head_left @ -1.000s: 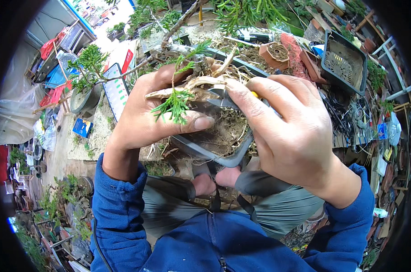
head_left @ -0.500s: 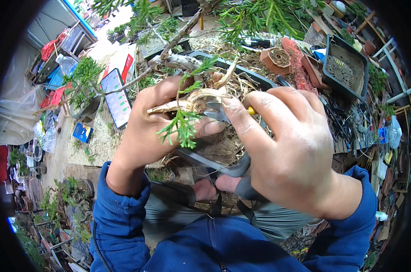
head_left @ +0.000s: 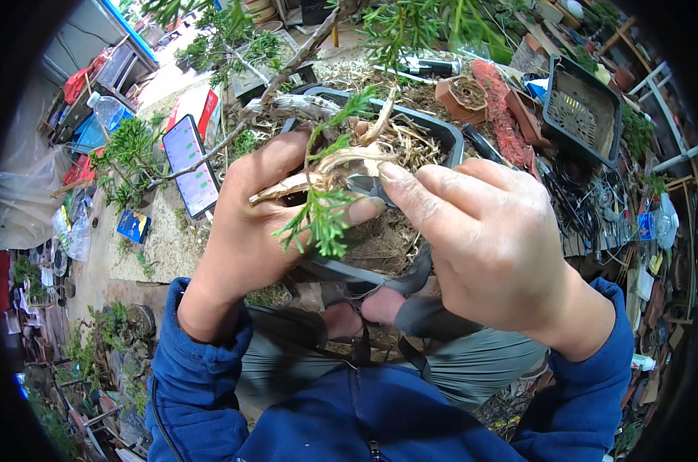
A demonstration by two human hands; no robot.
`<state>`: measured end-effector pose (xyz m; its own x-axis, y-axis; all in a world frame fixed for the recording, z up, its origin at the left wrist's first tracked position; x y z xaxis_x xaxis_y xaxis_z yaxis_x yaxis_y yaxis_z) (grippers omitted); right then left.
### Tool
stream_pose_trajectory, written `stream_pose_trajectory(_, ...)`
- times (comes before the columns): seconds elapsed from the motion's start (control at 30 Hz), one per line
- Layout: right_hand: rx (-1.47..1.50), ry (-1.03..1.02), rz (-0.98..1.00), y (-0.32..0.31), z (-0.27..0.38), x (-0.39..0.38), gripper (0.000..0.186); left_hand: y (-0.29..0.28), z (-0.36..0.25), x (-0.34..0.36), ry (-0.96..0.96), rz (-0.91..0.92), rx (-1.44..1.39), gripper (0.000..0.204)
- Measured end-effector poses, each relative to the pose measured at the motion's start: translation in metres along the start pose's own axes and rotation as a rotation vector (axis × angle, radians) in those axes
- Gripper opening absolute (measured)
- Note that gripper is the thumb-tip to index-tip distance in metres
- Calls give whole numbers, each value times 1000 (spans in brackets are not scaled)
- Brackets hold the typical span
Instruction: The person uses a chisel and hammer to chip away dead bark and wood from the base of a small bonsai tree. They then use pruning shears to trim small branches and foliage around the trunk. The person repeatedly rotates the tree to access different sides while working on the root area.
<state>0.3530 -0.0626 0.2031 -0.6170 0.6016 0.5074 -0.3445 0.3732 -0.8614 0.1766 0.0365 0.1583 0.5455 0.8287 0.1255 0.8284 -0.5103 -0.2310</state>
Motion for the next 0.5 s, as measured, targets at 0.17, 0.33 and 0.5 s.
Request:
stream_pose_trajectory(0.17, 173, 75, -39, -2, -6, -2, 53, 1, -1, -1, -36, -43, 30, 47)
stream_pose_trajectory(0.33, 400, 236, -43, -8, -11, -6, 54, 3, 0, 0, -70, -48, -27, 49)
stream_pose_trajectory(0.5, 467, 468, -155, -31, -24, -26, 59, 7, -3, -1, -44, -37, -85, 52)
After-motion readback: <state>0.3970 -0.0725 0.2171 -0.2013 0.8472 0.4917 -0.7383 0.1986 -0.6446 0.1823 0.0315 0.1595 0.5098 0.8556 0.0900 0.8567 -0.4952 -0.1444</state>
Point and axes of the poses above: each hand's wrist, its own x-axis towards the middle knuckle, its own y-axis out of the palm, z = x × y, the point moved 5 cm from there along x, towards the middle knuckle, and after that the axes turned 11 degrees about -y, right-handed, at the moved point
